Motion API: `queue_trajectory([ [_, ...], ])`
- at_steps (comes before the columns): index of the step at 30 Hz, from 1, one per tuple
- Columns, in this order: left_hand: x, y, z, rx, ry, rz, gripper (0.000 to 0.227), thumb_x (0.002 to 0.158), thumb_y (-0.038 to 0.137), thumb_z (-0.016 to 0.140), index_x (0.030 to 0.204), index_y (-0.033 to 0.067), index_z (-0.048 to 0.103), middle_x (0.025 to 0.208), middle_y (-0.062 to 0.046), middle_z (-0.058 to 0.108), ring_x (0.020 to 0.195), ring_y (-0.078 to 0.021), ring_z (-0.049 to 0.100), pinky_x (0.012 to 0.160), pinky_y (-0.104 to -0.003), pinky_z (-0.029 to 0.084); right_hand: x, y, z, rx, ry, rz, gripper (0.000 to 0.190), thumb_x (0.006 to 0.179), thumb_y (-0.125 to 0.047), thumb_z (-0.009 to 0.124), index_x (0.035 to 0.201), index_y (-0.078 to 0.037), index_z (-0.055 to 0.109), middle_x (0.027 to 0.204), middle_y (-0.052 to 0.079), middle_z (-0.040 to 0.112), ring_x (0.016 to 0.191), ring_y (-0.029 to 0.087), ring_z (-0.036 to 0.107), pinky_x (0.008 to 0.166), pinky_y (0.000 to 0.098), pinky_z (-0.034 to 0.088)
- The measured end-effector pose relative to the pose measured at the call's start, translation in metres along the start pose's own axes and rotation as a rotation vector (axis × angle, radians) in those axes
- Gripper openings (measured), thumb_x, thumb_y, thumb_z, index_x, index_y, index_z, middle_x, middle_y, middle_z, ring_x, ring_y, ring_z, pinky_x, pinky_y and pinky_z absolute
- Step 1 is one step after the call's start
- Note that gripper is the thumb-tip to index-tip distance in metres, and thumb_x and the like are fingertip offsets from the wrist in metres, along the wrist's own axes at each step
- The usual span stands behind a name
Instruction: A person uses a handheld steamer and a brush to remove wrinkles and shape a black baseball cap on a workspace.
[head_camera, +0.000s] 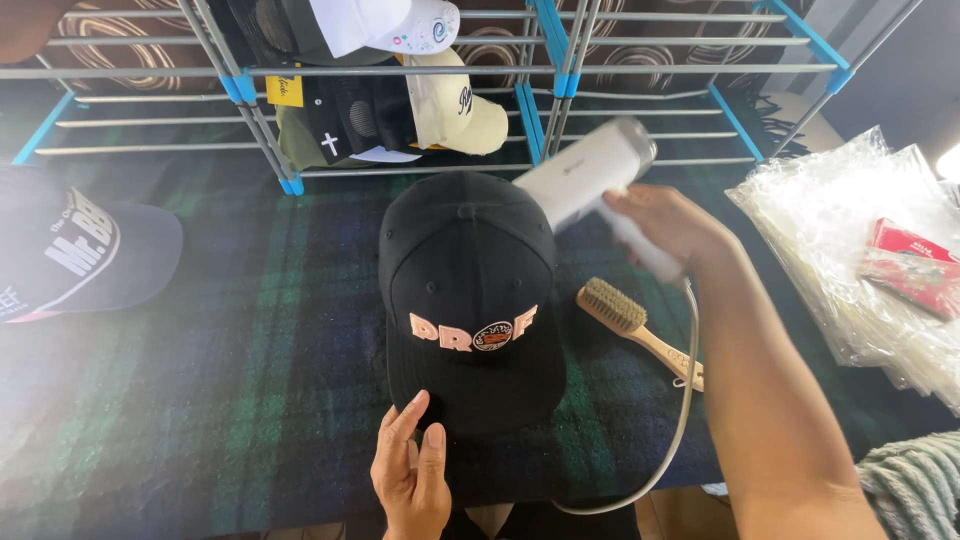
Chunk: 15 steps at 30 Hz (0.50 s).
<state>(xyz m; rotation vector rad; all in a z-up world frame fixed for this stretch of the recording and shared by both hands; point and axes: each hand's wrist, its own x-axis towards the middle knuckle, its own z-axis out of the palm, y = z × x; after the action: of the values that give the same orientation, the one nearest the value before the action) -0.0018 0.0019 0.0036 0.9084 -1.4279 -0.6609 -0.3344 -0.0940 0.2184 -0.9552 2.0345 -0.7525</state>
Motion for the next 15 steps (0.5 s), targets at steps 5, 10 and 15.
queue_trajectory([
  [5, 0.001, -0.002, -0.001, -0.025, 0.003, 0.052, 0.034, 0.1, 0.017, 0.059, 0.132, 0.0051, 0.063, 0.059, 0.012, 0.055, 0.046, 0.0023, 0.04, 0.12, -0.042, 0.041, 0.001, 0.028, 0.017, -0.141, -0.091, 0.102, 0.046, 0.106, -0.051, 0.046, 0.119, -0.011, 0.064, 0.091, 0.014, 0.068, 0.069, 0.026, 0.059, 0.066, 0.0391, 0.048],
  [10, 0.003, -0.002, 0.0, -0.02, -0.006, 0.096, 0.034, 0.102, 0.016, 0.057, 0.133, 0.0052, 0.061, 0.056, 0.011, 0.054, 0.052, 0.001, 0.048, 0.118, -0.041, 0.043, -0.015, 0.021, 0.007, -0.248, -0.11, 0.148, 0.05, 0.102, -0.055, 0.048, 0.123, -0.013, 0.065, 0.089, 0.015, 0.068, 0.075, 0.028, 0.062, 0.077, 0.0407, 0.046],
  [15, 0.006, 0.006, -0.001, -0.045, -0.013, 0.027, 0.034, 0.101, 0.019, 0.059, 0.131, 0.0039, 0.064, 0.05, 0.011, 0.031, 0.047, 0.0003, 0.034, 0.12, -0.04, 0.041, -0.044, 0.014, -0.004, -0.253, 0.197, -0.064, 0.046, 0.103, -0.047, 0.054, 0.124, -0.006, 0.06, 0.094, 0.016, 0.071, 0.068, 0.027, 0.066, 0.074, 0.0424, 0.051],
])
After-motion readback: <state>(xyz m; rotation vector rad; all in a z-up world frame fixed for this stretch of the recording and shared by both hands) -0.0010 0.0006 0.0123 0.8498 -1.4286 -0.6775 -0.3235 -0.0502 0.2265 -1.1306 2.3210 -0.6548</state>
